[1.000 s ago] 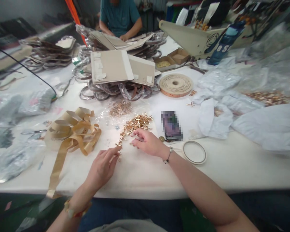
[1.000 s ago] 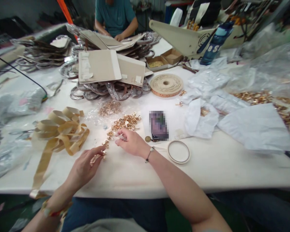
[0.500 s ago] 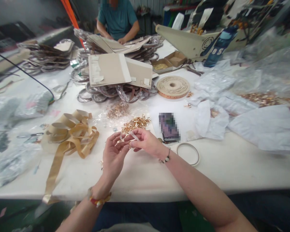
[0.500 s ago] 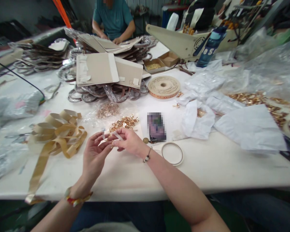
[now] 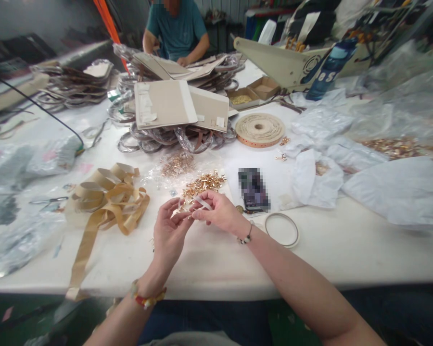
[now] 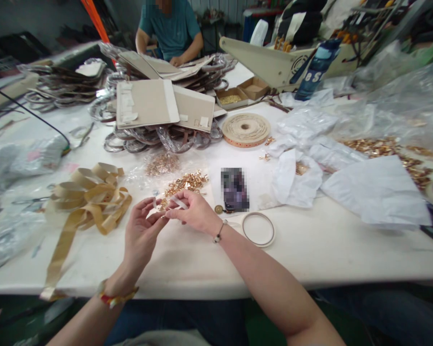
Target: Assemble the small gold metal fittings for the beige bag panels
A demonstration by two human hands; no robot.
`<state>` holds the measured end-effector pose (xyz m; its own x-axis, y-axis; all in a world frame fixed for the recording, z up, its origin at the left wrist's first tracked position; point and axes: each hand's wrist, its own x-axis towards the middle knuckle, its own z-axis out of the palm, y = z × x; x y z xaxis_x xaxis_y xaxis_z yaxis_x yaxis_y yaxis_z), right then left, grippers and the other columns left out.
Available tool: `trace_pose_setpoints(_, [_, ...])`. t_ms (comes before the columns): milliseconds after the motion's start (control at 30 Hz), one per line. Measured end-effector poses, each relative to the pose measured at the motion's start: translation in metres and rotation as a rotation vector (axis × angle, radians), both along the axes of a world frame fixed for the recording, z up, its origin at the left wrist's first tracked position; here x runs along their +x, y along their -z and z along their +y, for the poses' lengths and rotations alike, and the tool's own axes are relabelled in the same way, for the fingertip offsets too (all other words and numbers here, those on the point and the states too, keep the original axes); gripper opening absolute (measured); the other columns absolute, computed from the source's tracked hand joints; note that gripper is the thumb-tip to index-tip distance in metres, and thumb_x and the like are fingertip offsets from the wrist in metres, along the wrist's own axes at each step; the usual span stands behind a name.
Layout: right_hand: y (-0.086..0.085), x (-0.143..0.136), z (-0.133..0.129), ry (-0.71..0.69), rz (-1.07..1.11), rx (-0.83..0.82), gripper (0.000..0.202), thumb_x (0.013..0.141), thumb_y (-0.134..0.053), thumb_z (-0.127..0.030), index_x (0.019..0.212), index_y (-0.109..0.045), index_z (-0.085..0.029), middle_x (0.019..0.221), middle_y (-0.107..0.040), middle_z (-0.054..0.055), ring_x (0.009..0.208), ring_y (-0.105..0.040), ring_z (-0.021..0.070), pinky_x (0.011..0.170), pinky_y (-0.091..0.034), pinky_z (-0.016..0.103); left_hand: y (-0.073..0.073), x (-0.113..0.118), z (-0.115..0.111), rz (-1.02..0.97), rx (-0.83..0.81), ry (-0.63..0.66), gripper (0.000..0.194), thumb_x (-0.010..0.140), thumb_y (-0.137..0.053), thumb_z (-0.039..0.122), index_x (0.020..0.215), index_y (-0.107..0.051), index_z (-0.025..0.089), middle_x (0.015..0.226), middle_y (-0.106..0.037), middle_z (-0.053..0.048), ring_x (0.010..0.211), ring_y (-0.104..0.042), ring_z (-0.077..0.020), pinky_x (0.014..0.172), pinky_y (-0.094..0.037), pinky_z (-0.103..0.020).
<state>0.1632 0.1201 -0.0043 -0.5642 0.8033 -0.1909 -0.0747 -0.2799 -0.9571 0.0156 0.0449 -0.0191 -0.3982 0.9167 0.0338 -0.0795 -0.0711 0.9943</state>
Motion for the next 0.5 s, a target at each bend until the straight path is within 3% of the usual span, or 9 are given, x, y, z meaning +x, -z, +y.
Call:
trace_pose_setpoints(133, [-0.002, 0.0, 0.0, -0.001, 0.011, -0.016, 0.04, 0.063, -0.087, -0.024, 0.091, -0.058, -0.019, 0.087, -0.069, -0.001, 0.065, -0.061, 0.0101, 0.047, -0.044, 0.017, 0.0, -0.006, 0.001, 0.096, -0.001, -0.046, 0.047, 0.069, -0.085, 0.03, 0.109, -0.062, 0.023, 0.109, -0.064, -0.005, 0.082, -0.067, -0.0128, 0.069, -0.055, -0.024])
trace_pose_setpoints(300, [-0.002, 0.0, 0.0, 0.003, 0.059, -0.042, 0.044, 0.059, -0.09, -0.024, 0.09, -0.059, -0.019, 0.081, -0.066, -0.002, 0.075, -0.068, 0.0124, 0.059, -0.051, 0.019, -0.003, -0.018, -0.004, 0.238, -0.037, -0.152, 0.027, 0.079, -0.076, 0.036, 0.097, -0.069, 0.018, 0.092, -0.068, -0.004, 0.078, -0.061, -0.0128, 0.065, -0.05, -0.022])
trace_pose_setpoints(500, [0.001, 0.002, 0.0, -0.055, -0.074, -0.008, 0.041, 0.068, -0.085, -0.027, 0.099, -0.058, -0.021, 0.089, -0.069, 0.0, 0.069, -0.067, 0.0121, 0.043, -0.045, 0.014, -0.008, -0.026, -0.013, 0.26, -0.109, -0.113, 0.024, 0.08, -0.075, 0.038, 0.092, -0.071, 0.018, 0.087, -0.07, -0.004, 0.078, -0.062, -0.0149, 0.073, -0.05, -0.027])
